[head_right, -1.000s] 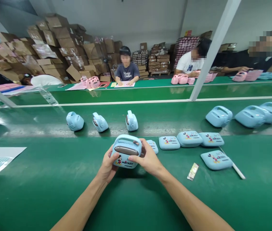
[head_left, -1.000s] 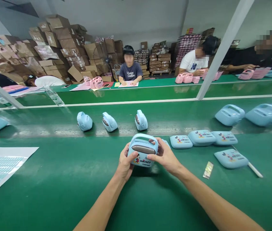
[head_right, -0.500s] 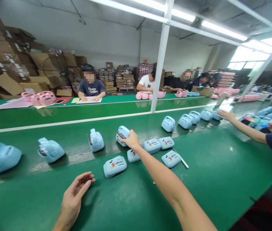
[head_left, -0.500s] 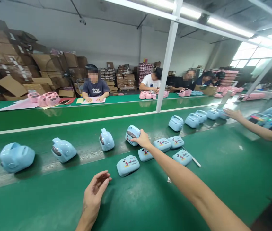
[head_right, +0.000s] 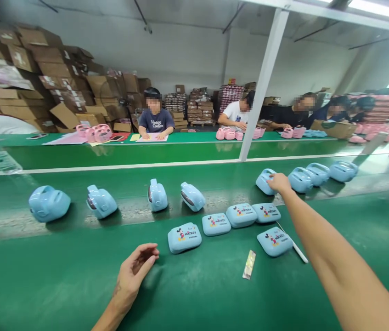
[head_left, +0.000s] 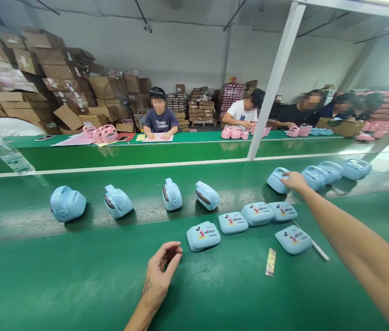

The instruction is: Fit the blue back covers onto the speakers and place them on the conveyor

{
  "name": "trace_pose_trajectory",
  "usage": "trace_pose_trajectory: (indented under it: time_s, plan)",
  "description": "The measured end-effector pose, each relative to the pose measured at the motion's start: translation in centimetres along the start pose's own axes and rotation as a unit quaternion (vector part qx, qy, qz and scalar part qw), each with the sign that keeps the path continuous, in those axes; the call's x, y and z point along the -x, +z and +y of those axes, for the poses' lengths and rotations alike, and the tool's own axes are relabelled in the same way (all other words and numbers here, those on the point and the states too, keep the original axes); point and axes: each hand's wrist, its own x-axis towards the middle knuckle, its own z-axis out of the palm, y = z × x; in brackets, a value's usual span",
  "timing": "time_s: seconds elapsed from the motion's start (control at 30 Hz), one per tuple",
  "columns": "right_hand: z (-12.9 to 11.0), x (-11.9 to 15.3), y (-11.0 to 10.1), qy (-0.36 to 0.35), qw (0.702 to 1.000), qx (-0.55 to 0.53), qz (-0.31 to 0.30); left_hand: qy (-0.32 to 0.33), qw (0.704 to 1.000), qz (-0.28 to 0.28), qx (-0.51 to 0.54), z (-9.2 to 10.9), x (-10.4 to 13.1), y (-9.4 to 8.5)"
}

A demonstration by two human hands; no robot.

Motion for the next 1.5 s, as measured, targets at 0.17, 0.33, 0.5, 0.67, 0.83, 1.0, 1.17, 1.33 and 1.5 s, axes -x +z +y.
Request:
trace_pose_trajectory:
  time_s: [0.17,0.33,0.5,0.67,0.83,1.0,1.17,1.33,1.5]
  plan:
    - [0.9,0.2,-0.3,-0.006,0.998,0.044,-0.033,-0.007,1.000,0.000,-0.002,-0.5,-0.4,-0.5]
    - [-3.5,1.4,-1.9,-0.073,0.994,0.055,-0.058,0.005,0.999,-0.010,-0.030,0.2,-0.6,-0.1]
    - [-9.7,7.6,-3.4,-0.189,0.973,-0.014,-0.134,0.134,0.987,0.006,-0.090,0.9,0.2,0.8]
    - [-15.8,18.4,-1.4,-0.259,0.856,-0.259,-0.365,0.275,0.943,0.001,-0.187,0.9,1.2,1.0]
    - [-18.9,24.6,2.5,-0.294,0.769,-0.325,-0.465,0.296,0.942,-0.012,-0.159,0.8,1.5,0.5]
    - [-16.7,23.2,6.1,-0.353,0.855,-0.212,-0.316,0.116,0.990,0.080,0.009,1.0,0.7,0.5]
    - [-14.2,22.7,9.3,-0.418,0.837,0.055,-0.348,-0.016,0.975,0.141,0.170,0.9,-0.4,0.1]
    - [-14.4,22.4,10.0,-0.418,0.831,0.071,-0.359,-0.086,0.946,0.121,0.289,1.0,-0.6,-0.2]
    - [-14.2,21.9,8.7,-0.316,0.852,-0.105,-0.404,-0.128,0.915,0.125,0.362,1.4,-0.3,-0.3]
